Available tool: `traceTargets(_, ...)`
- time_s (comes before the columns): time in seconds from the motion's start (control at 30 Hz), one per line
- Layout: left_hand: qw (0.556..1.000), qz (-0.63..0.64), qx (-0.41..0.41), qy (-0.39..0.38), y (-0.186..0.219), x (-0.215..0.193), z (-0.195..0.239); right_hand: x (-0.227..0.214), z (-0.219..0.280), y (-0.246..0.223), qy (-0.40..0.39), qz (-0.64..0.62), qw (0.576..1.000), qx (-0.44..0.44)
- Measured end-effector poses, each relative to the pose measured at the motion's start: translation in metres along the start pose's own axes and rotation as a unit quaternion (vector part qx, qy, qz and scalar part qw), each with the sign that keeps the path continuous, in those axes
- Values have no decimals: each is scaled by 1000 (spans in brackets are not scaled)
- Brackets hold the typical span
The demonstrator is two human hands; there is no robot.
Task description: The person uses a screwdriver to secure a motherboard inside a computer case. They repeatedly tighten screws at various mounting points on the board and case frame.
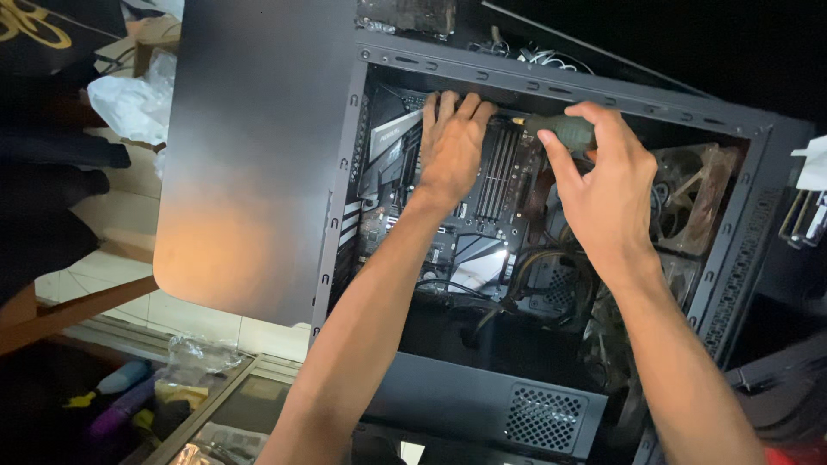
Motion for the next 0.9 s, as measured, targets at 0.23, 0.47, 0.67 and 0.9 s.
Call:
traceTargets(0.23,1000,-15,-12,5,-1,7,-1,0,0,-3,3,-1,1000,1)
traceTargets(0.47,1000,-2,3,16,-3,8,0,4,-1,0,11,10,1000,-23)
traceTargets(0.67,1000,9,-10,0,1,-2,3,1,-2,-8,2,32,999,-33)
traceTargets(0.9,999,23,0,30,-4,9,2,4,-1,-5,-5,34,999,-39)
Point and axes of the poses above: each hand's wrist, its own z-axis away from the middle knuckle, its own x-axis out of the palm, y = z × x, the point moved 3 cm from there along -z, towards the middle knuckle, and after that the axes turned 7 degrees about x, right-handed, at the moved point
